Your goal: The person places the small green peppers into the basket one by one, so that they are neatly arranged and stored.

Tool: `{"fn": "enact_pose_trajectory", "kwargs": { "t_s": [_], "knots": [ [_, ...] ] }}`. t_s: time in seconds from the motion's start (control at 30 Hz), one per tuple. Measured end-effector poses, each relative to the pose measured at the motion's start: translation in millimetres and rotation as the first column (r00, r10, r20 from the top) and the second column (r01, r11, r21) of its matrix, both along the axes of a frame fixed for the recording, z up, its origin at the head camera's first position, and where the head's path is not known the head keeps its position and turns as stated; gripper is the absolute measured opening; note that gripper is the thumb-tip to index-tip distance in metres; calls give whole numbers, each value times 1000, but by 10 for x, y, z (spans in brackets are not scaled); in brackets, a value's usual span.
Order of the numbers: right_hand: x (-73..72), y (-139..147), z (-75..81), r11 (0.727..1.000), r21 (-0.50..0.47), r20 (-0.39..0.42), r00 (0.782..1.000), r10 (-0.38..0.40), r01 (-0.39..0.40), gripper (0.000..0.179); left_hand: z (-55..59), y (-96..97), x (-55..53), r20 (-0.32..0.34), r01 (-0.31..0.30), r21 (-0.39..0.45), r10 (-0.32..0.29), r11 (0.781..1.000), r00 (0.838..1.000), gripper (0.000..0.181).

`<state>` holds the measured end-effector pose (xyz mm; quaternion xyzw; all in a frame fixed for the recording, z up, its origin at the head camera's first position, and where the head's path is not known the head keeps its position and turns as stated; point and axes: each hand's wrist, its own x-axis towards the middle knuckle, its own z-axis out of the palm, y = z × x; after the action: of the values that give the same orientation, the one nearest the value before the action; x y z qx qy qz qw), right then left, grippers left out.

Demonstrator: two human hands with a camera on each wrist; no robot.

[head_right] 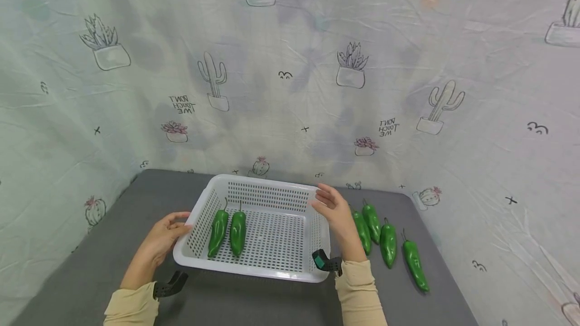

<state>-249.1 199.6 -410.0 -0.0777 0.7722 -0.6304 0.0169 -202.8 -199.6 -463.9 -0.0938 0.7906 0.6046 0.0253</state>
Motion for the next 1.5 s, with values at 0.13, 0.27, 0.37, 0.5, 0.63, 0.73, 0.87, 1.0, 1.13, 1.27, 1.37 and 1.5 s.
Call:
{"fn": "enact_pose_trajectory", "kwargs": {
  "t_s": [0.13, 0.27, 0.37, 0.5, 0.63, 0.73, 0.87, 1.0, 1.13, 1.27, 1.37, 1.5],
  "knots": [
    [135, 179, -37, 994, 38, -6, 994, -106, 106, 59, -10, -2, 6, 5, -4, -3, 4, 1000, 1000, 47],
    [250, 343, -145, 978, 86, 2, 982, -190, 190, 60, 4, -3, 6, 0, 3, 2, -3, 1000, 1000, 47],
    [320, 431, -268, 961, 134, 22, 968, -248, 243, 58, 14, -4, 3, 0, 4, 3, -4, 1000, 1000, 48],
    [418, 517, -464, 939, 186, 64, 950, -307, 290, 58, 16, -5, 2, -6, 4, 0, -4, 1000, 1000, 48],
    [513, 585, -643, 922, 213, 105, 930, -351, 323, 56, 10, -4, 5, -11, -4, -4, 4, 1000, 1000, 47],
    [567, 625, -747, 912, 239, 111, 924, -366, 332, 55, 6, -2, 5, -5, -14, -6, 14, 1000, 1000, 46],
    [626, 671, -874, 897, 281, 97, 920, -380, 341, 53, 7, 3, 4, -3, -15, -1, 15, 1000, 1000, 46],
    [658, 692, -969, 866, 346, 75, 909, -409, 361, 52, 10, 7, 7, -4, -10, 6, 10, 1000, 1000, 47],
    [647, 690, -1021, 831, 419, 62, 901, -429, 367, 53, 7, 7, 11, 0, -12, 8, 12, 1000, 1000, 47],
    [631, 677, -1049, 816, 460, 72, 901, -428, 350, 55, 2, 2, 4, -4, -6, 9, 6, 1000, 1000, 48],
    [621, 666, -1076, 811, 474, 80, 900, -428, 343, 54, 2, -1, 2, -5, -2, 8, 2, 1000, 1000, 48],
    [604, 658, -1110, 805, 490, 82, 902, -423, 333, 53, 2, -3, 2, 0, -3, 9, 3, 1000, 1000, 47]
  ]
}}
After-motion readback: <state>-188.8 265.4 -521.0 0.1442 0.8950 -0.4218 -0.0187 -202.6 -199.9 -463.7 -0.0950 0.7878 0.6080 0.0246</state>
